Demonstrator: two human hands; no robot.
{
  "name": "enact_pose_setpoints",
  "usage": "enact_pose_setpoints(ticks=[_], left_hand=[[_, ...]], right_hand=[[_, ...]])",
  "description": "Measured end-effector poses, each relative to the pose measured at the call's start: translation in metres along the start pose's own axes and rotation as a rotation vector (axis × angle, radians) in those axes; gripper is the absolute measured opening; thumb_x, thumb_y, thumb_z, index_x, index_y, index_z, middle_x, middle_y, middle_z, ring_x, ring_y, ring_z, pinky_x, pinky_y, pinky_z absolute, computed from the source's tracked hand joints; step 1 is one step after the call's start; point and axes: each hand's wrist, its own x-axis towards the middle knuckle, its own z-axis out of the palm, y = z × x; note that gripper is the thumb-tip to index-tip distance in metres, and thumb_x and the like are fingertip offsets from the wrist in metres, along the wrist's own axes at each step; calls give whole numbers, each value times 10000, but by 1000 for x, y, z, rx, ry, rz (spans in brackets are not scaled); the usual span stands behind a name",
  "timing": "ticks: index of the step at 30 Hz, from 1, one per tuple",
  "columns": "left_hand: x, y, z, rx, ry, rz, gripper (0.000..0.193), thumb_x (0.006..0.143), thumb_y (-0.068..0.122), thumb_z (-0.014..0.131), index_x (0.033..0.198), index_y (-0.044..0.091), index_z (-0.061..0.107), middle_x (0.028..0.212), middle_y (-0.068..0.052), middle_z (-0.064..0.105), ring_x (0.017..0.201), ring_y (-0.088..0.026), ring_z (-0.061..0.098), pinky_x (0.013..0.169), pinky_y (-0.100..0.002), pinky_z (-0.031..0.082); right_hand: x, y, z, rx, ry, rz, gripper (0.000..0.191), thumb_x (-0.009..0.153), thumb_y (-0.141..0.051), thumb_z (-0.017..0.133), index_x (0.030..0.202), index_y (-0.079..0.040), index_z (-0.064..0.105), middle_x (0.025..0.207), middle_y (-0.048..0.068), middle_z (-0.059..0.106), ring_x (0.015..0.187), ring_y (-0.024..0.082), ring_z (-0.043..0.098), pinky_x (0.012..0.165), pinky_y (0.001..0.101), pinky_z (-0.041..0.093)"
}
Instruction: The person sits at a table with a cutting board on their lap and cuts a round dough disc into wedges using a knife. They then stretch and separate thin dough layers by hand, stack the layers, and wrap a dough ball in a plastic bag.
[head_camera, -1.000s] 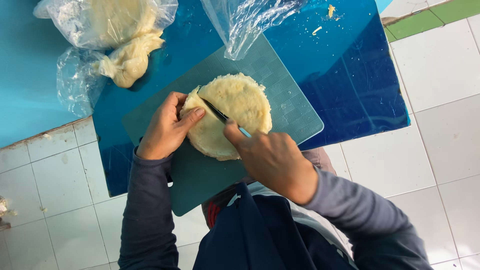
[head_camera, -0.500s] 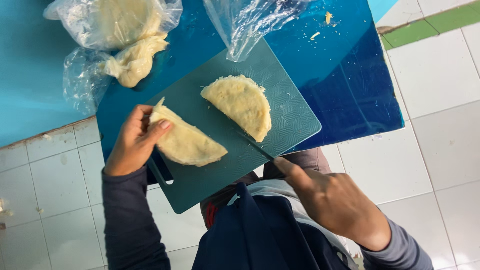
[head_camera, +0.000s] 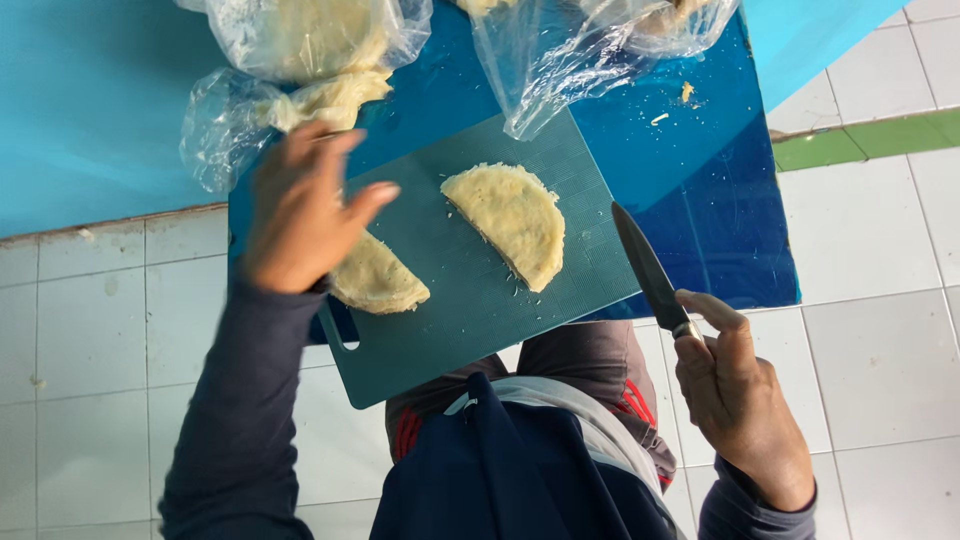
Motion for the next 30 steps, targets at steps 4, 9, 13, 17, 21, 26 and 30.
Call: enact_pose_setpoints(ticks=[4, 9, 13, 17, 21, 26, 30], left_hand=[[55, 36, 66, -375, -246, 261, 483, 1010, 267, 754, 1375, 6, 576, 1388, -179, 620, 1260, -363, 598, 1047, -453, 480], [101, 40, 103, -384, -803, 147, 735, 778, 318, 854, 1390, 49, 549, 1226, -152, 639, 1212, -325, 579, 1016, -425, 472], [117, 46, 109, -214, -937, 121, 785, 700, 422, 907, 1351, 110, 600, 1297, -133, 592, 1236, -324, 550, 1038, -436, 468], [136, 52, 111, -60, -1070, 66, 835, 646, 503, 931, 1320, 137, 599, 1371, -91, 546, 1256, -347, 491, 1027, -474, 450], [147, 57, 107, 6, -1116, 119, 870, 605, 536, 938, 1303, 149, 592, 1353, -53, 568, 1216, -322, 531, 988, -469, 473], [145, 56, 98, -132, -1145, 72, 908, 582, 465, 931, 1312, 74, 561, 1245, -87, 659, 1088, -276, 671, 898, -411, 541], [140, 55, 86, -214, -1087, 139, 887, 610, 481, 948, 1283, 37, 579, 1197, -106, 670, 1045, -268, 671, 848, -388, 538]], right_hand=[[4, 4, 7, 59, 2, -15, 404, 1024, -67, 464, 1420, -37, 389, 500, 41, 531, 362, 105, 490, 352, 277, 377], [4, 15, 10, 134, 9, -108, 344, 1035, -69, 413, 1369, -9, 361, 692, 24, 623, 373, 77, 511, 322, 249, 425], [5, 29, 8, 87, -8, -15, 352, 1059, -112, 398, 1402, -38, 374, 545, 45, 548, 358, 95, 481, 344, 268, 387], [1, 36, 9, 111, 9, -60, 362, 1069, -131, 396, 1416, -30, 379, 546, 37, 532, 370, 92, 464, 356, 261, 380], [-3, 37, 12, 124, 17, -22, 399, 1069, -139, 417, 1454, -37, 385, 511, 69, 504, 390, 111, 457, 377, 275, 375], [0, 42, 12, 41, -10, -32, 390, 1033, -134, 420, 1408, -37, 368, 504, 52, 580, 337, 112, 539, 315, 275, 413], [-1, 46, 11, 21, -23, -18, 402, 1030, -125, 431, 1420, -48, 370, 482, 64, 566, 338, 121, 543, 327, 280, 407]])
